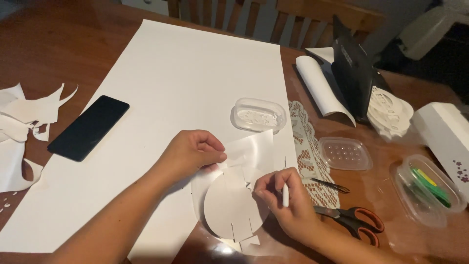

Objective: The person uses a pen to trace a design onto a sheet of white paper. They then use scissors to cut out the traced shape from the paper. The person also handles a transparent sheet with a logo and a smartphone during the process.

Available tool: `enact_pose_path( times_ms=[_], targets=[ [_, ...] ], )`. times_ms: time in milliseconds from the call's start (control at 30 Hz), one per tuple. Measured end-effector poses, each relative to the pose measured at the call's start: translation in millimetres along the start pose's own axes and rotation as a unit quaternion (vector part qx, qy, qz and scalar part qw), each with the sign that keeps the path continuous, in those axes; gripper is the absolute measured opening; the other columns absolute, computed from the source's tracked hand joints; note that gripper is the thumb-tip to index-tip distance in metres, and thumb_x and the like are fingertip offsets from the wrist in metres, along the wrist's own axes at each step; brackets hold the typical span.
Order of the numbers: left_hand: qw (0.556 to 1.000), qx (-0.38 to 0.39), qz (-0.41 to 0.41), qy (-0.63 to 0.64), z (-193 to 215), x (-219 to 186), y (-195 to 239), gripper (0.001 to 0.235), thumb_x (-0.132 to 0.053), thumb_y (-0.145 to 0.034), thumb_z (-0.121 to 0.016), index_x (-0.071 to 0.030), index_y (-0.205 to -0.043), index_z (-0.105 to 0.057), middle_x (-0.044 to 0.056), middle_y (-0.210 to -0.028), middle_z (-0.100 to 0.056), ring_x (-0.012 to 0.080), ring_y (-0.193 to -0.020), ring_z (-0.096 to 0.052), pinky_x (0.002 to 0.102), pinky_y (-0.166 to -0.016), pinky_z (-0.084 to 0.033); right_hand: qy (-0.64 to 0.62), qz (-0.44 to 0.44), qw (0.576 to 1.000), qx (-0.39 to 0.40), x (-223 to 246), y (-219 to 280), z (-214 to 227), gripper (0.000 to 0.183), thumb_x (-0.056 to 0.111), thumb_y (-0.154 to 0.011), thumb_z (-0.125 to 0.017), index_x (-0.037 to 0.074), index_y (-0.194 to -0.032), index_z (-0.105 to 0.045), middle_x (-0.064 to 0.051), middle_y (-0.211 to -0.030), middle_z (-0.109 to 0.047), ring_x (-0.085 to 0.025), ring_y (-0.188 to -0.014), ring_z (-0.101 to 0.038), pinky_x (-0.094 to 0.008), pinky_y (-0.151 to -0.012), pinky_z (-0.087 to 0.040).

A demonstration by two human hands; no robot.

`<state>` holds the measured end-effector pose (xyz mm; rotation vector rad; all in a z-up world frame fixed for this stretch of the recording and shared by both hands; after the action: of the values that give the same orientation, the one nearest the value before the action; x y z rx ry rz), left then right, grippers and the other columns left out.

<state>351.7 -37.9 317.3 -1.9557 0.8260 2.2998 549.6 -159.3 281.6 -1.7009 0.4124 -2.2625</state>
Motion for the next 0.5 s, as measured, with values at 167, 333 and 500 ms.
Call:
enact_pose_path(
  times_ms=[167,333,500],
  targets=[
    [0.999,-0.020,-0.032,0.014,6,13,-11,0.011,-0.005,-0.082,-0.081,0.000,-0.089,-0.074,0.012,-0.067,-0.070,0.0192,-0.061,-0.067,0.027,-0.066,-0.054,0.015,0.024,0.999,0.027,-2,3,-2,0.029,0.003,-0.098,-0.059,0.013,-0.092,-0.032,-0.011,-0.090,-0.068,-0.020,-0.082,-0.066,-0.032,-0.076,-0.053],
    [0.997,-0.043,-0.054,0.036,12,18,-13,0.012,-0.007,-0.082,-0.080,-0.002,-0.091,-0.074,0.012,-0.066,-0.069,0.0182,-0.061,-0.069,0.027,-0.066,-0.057,0.033,0.078,0.991,0.103,3,8,-4,0.015,0.005,-0.097,-0.047,0.013,-0.096,-0.033,-0.012,-0.096,-0.065,-0.019,-0.084,-0.062,-0.030,-0.072,-0.049],
    [0.993,-0.080,-0.076,0.042,16,19,-11,0.009,-0.009,-0.083,-0.080,-0.005,-0.088,-0.074,0.009,-0.071,-0.072,0.0163,-0.060,-0.068,0.026,-0.070,-0.056,0.086,0.097,0.982,0.138,9,12,-7,0.020,0.007,-0.096,-0.051,0.013,-0.093,-0.033,-0.011,-0.097,-0.070,-0.018,-0.078,-0.061,-0.030,-0.070,-0.048]
  ],
)
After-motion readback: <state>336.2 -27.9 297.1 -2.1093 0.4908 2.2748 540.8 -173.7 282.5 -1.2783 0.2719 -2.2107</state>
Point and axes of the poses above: each hand's wrist, its own y-axis away from the middle knuckle, its own z-axis out of the back of the hand, x = y × z, the point moved 5 cm from there along -y, towards the middle knuckle
